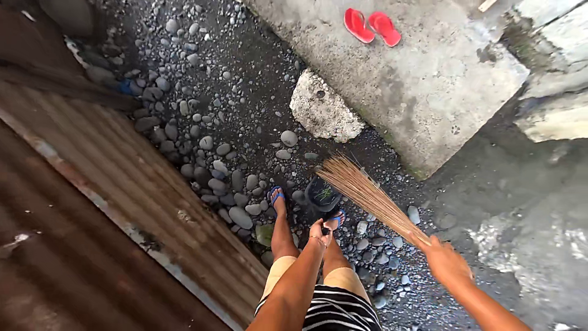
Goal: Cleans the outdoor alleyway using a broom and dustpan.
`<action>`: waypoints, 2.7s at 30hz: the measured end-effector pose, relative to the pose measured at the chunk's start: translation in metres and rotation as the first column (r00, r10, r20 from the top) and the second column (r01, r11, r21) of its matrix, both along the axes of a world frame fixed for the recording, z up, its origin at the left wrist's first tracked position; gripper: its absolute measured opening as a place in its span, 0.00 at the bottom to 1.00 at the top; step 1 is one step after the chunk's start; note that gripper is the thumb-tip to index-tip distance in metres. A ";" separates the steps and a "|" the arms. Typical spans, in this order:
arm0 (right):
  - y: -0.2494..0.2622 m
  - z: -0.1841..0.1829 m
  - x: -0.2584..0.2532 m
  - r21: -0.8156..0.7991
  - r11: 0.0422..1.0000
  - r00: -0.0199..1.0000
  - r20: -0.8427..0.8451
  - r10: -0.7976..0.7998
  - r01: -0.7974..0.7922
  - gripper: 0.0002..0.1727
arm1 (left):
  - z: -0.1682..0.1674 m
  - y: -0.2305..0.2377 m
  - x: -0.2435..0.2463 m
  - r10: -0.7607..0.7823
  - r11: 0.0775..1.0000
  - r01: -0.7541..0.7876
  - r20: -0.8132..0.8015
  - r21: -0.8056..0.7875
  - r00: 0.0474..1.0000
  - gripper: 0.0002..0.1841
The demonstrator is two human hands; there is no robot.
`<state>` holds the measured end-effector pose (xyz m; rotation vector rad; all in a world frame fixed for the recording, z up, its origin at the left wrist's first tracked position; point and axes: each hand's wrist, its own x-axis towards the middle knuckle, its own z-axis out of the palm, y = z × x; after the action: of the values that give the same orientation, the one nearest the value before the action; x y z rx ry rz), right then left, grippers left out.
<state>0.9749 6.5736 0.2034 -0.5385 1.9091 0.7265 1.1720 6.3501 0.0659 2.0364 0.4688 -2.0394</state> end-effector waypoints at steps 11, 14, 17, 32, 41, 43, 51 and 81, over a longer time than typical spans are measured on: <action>-0.049 0.032 -0.015 -0.114 0.987 0.993 -0.022 -0.117 0.114 0.58 | 0.015 0.000 -0.032 -0.008 1.000 0.007 0.022 0.013 1.000 0.14; -0.068 -0.020 -0.004 -0.038 0.993 0.992 0.060 -0.114 0.116 0.57 | 0.009 0.002 -0.034 -0.026 0.999 0.025 0.036 0.020 0.999 0.15; -0.045 -0.038 0.019 0.029 0.995 0.985 0.141 -0.103 0.100 0.58 | 0.011 -0.008 -0.042 -0.042 0.999 0.041 0.052 0.034 0.998 0.15; -0.059 0.017 0.016 -0.131 0.987 0.996 0.041 -0.084 0.089 0.55 | 0.018 -0.003 -0.043 -0.145 0.989 0.142 0.101 0.032 0.984 0.14; -0.049 0.009 0.001 -0.032 0.993 0.991 0.069 -0.112 0.114 0.57 | 0.003 -0.006 -0.023 -0.174 0.983 0.163 0.127 0.088 0.977 0.10; -0.022 0.046 0.002 -0.011 0.983 0.982 0.046 -0.181 0.181 0.60 | 0.001 -0.004 -0.021 -0.207 0.976 0.196 0.132 0.092 0.969 0.10; 0.031 0.021 0.001 -0.091 0.735 0.740 0.101 -0.665 0.672 0.66 | 0.009 -0.005 -0.025 -0.291 0.956 0.283 0.131 0.078 0.948 0.11; 0.013 0.045 0.123 0.108 0.900 0.866 0.246 -0.436 0.423 0.61 | 0.012 -0.031 -0.011 -0.389 0.921 0.381 0.164 0.083 0.906 0.08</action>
<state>1.0982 6.5863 0.2485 -0.1515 1.6706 0.3853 1.1607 6.3196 0.0783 2.4771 0.0847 -2.0326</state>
